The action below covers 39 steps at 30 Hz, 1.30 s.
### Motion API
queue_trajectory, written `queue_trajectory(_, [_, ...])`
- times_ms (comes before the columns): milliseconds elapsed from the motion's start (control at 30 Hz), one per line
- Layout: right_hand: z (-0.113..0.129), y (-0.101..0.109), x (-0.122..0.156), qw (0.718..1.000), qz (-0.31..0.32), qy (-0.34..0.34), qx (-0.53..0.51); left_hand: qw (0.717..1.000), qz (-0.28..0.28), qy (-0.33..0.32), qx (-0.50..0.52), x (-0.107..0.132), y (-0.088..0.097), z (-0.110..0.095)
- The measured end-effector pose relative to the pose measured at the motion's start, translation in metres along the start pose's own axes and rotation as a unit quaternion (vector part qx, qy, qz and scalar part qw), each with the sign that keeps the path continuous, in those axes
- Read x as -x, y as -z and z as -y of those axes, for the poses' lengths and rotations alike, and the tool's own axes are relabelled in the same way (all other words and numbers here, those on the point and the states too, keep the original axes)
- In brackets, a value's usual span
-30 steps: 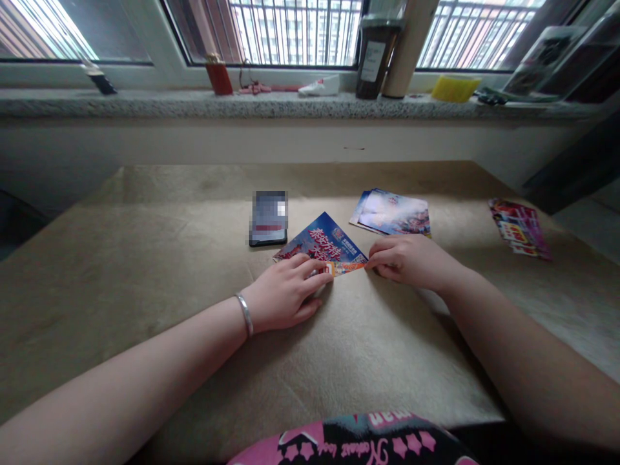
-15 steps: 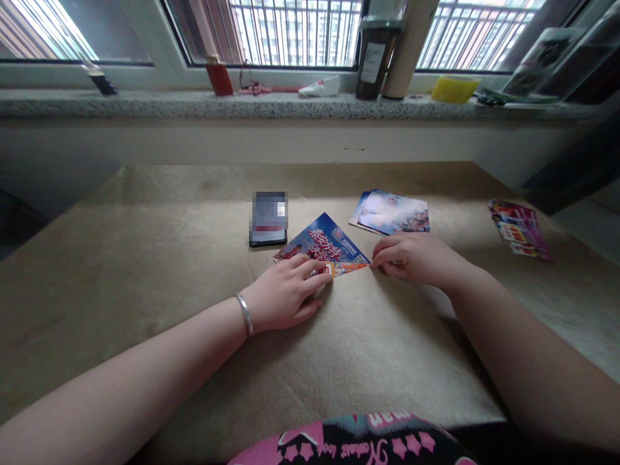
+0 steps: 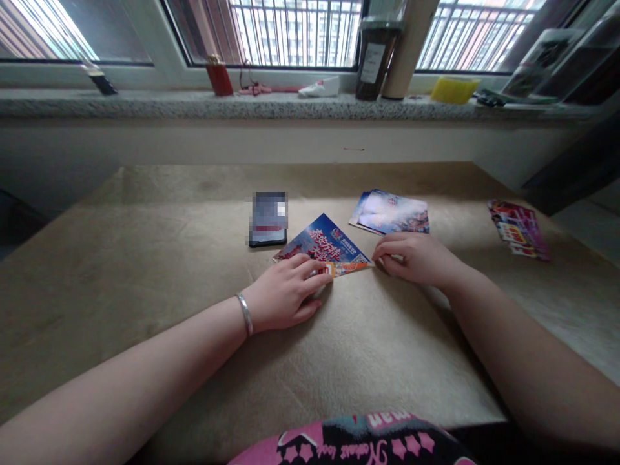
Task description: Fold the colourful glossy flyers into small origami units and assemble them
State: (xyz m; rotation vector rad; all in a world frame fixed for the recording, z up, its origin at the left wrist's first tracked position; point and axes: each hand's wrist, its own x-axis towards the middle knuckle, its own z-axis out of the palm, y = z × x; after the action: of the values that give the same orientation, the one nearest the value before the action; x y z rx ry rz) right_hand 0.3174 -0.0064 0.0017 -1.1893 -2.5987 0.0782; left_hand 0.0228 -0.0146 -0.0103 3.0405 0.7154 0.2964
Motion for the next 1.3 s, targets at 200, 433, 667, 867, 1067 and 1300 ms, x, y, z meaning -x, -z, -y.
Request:
queue_trajectory(200, [0.024, -0.008, -0.007, 0.996, -0.043, 0.071, -0.038, 1.0, -0.011, -0.003, 0.007, -0.004, 0.0, 0.001])
queue_trajectory(433, [0.036, -0.021, -0.013, 0.995, -0.011, 0.092, -0.035, 0.999, -0.008, 0.0, 0.035, -0.01, -0.004, 0.002])
queue_trajectory(667, [0.039, -0.022, -0.018, 0.994, -0.01, 0.104, -0.007, 1.0, 0.0, 0.005, 0.016, -0.012, -0.006, 0.001])
queue_trajectory(867, [0.039, -0.021, -0.018, 0.994, 0.003, 0.107, 0.017, 1.0, 0.004, 0.021, 0.0, -0.015, -0.005, -0.001])
queue_trajectory(1067, [0.038, -0.02, -0.019, 0.993, -0.003, 0.118, 0.011, 1.0, -0.007, 0.024, -0.009, -0.015, -0.005, 0.001])
queue_trajectory(1300, [0.036, -0.022, -0.017, 0.994, -0.002, 0.111, 0.015, 1.0, -0.004, 0.011, -0.024, -0.014, -0.002, 0.002])
